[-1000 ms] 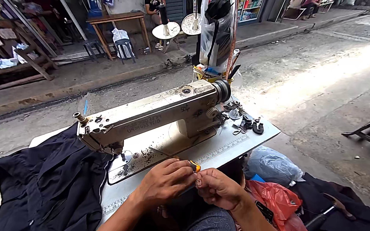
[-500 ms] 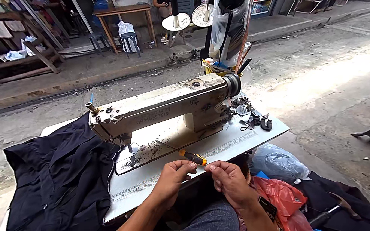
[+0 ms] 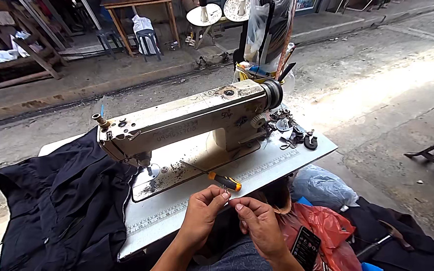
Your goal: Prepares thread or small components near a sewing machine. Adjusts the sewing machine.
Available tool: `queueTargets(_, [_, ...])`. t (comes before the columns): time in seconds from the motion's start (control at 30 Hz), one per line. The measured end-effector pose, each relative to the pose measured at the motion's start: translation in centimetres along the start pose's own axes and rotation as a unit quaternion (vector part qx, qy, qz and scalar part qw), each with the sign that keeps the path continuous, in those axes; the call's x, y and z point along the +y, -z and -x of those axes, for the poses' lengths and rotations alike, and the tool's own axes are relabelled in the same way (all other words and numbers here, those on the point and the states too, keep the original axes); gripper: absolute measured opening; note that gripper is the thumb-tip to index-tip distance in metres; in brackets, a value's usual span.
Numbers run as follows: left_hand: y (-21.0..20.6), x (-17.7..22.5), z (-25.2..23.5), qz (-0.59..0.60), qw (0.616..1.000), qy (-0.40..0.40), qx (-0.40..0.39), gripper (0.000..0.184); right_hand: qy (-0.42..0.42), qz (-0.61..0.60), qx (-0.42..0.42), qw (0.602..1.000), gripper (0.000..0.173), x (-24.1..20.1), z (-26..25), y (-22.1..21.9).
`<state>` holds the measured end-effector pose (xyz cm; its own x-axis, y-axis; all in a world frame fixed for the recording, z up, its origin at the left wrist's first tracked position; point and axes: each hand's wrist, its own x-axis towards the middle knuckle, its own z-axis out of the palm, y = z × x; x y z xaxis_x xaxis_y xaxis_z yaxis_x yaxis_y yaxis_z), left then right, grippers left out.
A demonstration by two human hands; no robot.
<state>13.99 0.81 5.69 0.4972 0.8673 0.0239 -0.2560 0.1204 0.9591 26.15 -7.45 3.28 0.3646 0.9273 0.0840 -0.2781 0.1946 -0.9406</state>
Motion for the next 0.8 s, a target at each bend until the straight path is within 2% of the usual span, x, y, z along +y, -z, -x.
queueTargets(0.63, [0.3,0.09,0.47,0.021,1.0,0.016,-0.009,0.022,0.005,-0.028,-0.018,0.999,0.02,0.82,0.31,-0.28])
queueTargets(0.8, [0.53,-0.07,0.39,0.004,1.0,-0.007,-0.03,0.02,0.013,-0.022,-0.017,1.0,0.019,1.03,0.37,-0.18])
